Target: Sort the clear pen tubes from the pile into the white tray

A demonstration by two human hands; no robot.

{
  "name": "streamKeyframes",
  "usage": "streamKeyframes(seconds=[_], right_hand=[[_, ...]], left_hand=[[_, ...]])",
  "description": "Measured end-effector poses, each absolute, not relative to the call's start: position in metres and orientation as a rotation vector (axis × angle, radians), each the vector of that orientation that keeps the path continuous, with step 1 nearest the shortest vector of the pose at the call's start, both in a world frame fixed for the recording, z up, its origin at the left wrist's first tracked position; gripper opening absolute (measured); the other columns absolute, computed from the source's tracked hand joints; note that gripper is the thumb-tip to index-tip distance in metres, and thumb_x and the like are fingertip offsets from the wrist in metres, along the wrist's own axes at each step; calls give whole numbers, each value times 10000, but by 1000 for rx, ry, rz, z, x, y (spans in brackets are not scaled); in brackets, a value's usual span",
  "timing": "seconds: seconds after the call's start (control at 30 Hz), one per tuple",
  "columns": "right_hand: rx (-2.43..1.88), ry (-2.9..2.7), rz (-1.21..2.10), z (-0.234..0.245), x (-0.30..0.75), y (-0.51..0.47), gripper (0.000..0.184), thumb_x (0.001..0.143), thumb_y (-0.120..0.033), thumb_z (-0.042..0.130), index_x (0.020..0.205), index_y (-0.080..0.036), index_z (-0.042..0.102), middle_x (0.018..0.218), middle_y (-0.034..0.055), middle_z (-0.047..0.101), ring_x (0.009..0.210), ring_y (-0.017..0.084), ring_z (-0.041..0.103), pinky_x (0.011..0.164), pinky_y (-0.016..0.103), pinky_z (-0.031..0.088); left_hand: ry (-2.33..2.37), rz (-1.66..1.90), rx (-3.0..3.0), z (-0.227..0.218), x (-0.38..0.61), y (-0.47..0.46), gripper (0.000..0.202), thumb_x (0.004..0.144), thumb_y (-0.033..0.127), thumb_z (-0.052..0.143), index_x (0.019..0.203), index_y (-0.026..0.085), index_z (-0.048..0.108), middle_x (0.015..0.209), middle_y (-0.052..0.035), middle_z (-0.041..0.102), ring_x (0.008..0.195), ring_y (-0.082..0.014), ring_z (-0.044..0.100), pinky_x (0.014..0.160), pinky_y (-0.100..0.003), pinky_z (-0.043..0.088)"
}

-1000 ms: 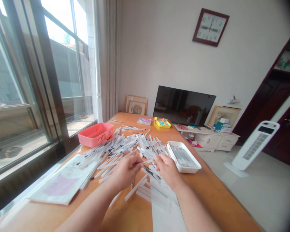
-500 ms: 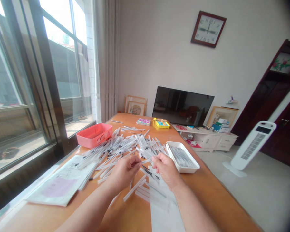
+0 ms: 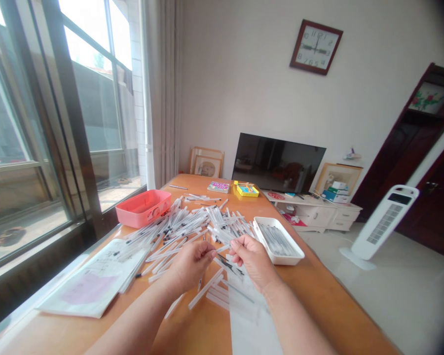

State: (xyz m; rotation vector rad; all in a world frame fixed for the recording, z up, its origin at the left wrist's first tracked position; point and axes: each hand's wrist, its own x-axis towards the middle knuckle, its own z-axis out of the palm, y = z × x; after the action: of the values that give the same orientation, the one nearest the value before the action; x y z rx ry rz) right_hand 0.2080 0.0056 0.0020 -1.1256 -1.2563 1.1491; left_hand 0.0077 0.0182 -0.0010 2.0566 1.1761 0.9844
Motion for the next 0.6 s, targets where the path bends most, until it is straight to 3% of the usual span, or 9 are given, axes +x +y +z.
streamKeyframes(seconds=[0.23, 0.37, 0.5, 0.6], right_hand=[[-1151, -1153, 1193, 0, 204, 6, 329, 807, -487, 683, 785, -176, 577, 690, 2, 642, 517, 80, 477, 496, 212, 334], [-1101, -1082, 1221, 0, 204, 6, 320, 795, -466, 707, 784, -170, 587, 710, 19, 660, 552, 91, 524, 504, 210, 357], [-1039, -960, 1200, 4, 207, 8, 323, 767, -461, 742, 826, -167, 623, 765, 46, 691, 611, 118, 589, 534, 219, 406], [-998, -877, 1207, 6, 211, 9, 344, 734, -455, 778, 863, -167, 639, 807, 56, 705, 656, 132, 617, 551, 221, 426]], left_hand=[[1265, 1107, 2149, 11, 11, 9, 235, 860, 378, 577, 725, 214, 676, 738, -32, 636, 727, -182, 554, 681, -271, 366], [1283, 1124, 2109, 12, 11, 10, 250, 867, 433, 577, 799, 228, 705, 809, -47, 684, 801, -211, 594, 745, -297, 397], [1315, 1308, 1810, 8, 4, 20, 393, 891, 547, 516, 994, 219, 707, 977, -71, 714, 912, -247, 616, 816, -337, 421], [1369, 1375, 1443, 4, -3, 27, 553, 872, 664, 452, 971, 178, 698, 937, -95, 709, 829, -241, 615, 762, -351, 439]])
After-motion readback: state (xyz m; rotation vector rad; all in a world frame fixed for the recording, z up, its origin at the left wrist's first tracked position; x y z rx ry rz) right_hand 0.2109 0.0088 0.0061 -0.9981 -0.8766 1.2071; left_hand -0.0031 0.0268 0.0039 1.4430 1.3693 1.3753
